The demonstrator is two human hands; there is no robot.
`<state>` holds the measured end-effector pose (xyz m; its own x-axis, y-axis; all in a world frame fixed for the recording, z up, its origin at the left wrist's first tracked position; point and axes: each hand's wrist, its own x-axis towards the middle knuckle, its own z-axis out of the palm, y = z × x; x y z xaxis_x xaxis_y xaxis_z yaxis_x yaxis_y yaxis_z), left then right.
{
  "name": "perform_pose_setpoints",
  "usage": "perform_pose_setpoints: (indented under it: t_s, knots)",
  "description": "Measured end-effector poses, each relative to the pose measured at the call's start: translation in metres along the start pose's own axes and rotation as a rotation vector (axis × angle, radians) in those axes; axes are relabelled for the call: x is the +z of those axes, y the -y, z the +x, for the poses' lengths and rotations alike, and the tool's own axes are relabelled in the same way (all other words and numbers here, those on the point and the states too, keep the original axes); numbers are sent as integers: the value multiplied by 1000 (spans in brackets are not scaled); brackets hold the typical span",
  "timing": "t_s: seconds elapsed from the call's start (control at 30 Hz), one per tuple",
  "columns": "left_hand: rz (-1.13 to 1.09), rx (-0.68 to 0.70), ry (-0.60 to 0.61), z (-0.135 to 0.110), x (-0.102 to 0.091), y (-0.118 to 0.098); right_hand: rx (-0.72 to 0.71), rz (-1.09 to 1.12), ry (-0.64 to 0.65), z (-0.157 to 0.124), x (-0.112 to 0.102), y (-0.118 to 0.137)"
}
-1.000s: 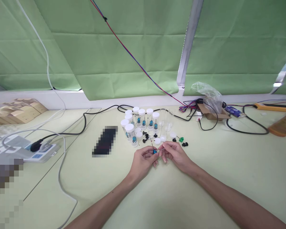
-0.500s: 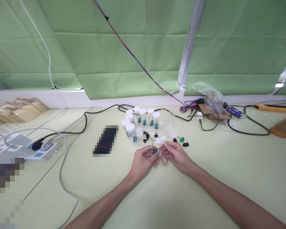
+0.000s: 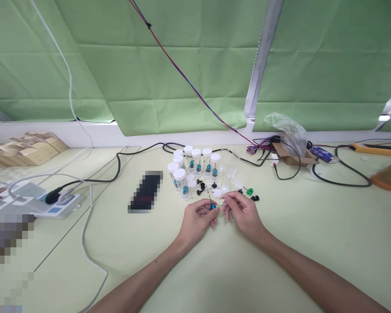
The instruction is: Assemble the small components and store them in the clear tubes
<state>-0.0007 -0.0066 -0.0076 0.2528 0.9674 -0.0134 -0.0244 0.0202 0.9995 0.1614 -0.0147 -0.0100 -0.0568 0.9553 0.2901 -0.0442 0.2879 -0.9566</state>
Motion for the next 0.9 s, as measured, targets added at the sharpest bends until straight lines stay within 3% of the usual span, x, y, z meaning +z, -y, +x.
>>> perform_pose_setpoints:
  t_s: [0.47, 0.9]
  knots:
    - [-43, 4, -22, 1, -1, -3, -32, -60, 86, -2, -2, 4]
    - [-1, -2, -27, 0, 0, -5, -99, -185, 49, 0, -4, 0]
